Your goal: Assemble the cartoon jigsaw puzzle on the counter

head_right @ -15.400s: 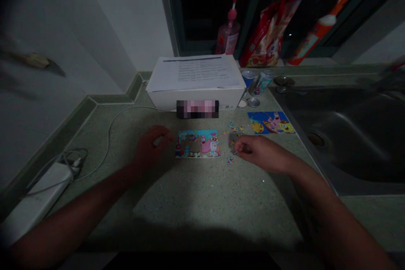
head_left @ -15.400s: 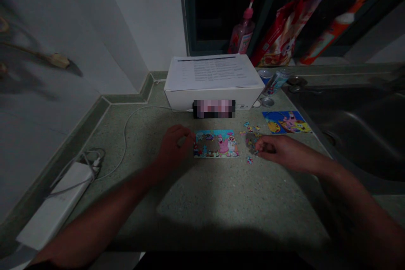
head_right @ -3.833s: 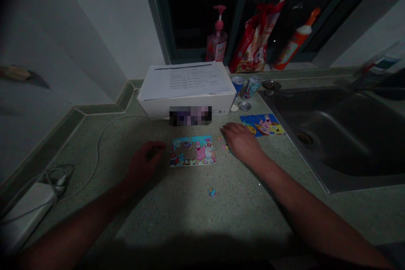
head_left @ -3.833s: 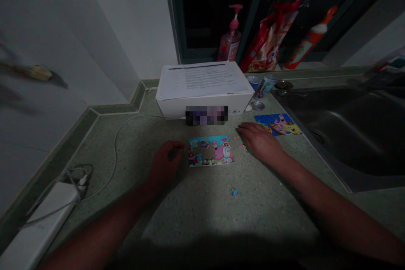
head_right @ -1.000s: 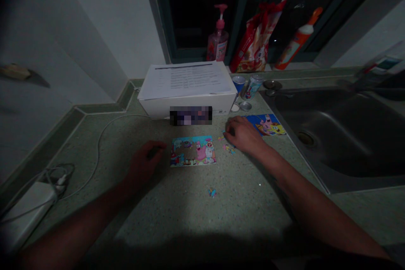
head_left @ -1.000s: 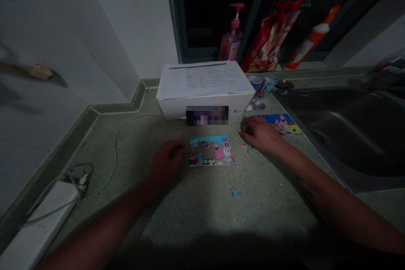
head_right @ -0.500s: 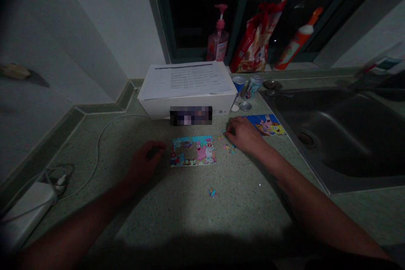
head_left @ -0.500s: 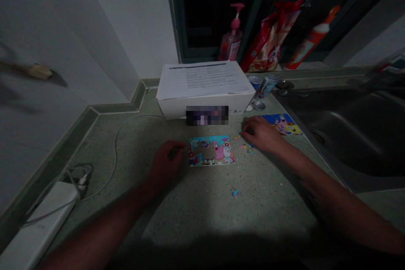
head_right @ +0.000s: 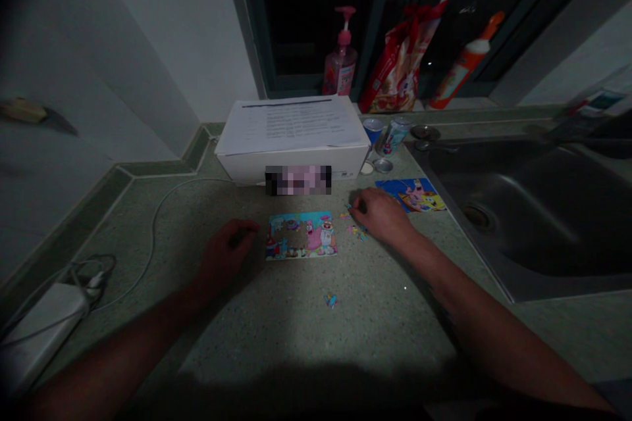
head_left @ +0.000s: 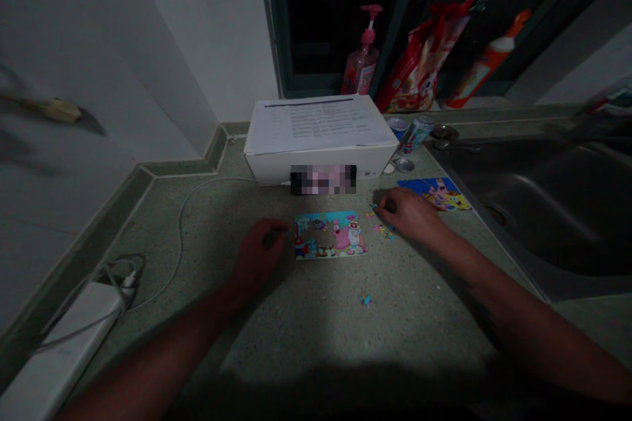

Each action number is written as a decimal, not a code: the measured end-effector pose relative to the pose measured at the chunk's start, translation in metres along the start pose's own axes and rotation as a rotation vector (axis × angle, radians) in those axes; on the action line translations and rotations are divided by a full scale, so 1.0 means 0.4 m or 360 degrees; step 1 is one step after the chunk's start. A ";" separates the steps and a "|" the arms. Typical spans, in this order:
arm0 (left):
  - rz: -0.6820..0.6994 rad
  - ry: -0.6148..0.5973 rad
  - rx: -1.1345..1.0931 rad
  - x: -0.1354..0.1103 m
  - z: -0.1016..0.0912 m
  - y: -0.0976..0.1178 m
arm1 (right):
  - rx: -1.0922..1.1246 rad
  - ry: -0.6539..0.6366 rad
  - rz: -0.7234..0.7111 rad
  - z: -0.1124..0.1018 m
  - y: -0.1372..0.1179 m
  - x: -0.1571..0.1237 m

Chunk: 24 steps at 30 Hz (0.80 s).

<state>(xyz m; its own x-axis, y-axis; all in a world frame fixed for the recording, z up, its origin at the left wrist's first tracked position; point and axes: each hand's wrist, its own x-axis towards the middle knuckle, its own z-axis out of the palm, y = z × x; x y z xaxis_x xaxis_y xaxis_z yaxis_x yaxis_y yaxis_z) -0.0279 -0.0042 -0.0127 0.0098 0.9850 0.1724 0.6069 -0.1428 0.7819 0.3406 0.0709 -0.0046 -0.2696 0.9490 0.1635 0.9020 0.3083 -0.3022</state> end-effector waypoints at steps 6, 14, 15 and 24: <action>0.0004 0.0010 -0.0004 0.000 0.002 -0.002 | 0.0148 0.0053 0.0060 -0.001 -0.007 -0.009; 0.0032 0.0014 -0.0017 0.002 0.001 -0.001 | 0.1067 0.0073 0.0240 0.008 -0.068 -0.048; 0.0031 0.0007 -0.0017 0.002 0.001 0.000 | 0.1159 0.0064 0.0257 0.008 -0.075 -0.052; 0.0086 -0.0014 0.0056 -0.002 -0.002 0.003 | 0.1304 -0.0033 0.0193 -0.001 -0.127 -0.073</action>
<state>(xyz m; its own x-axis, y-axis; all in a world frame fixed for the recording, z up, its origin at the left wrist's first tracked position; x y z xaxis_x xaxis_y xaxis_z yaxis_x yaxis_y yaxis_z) -0.0279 -0.0051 -0.0116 0.0502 0.9767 0.2084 0.6328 -0.1926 0.7500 0.3027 0.0273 0.0063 -0.1999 0.9773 0.0706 0.3958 0.1465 -0.9066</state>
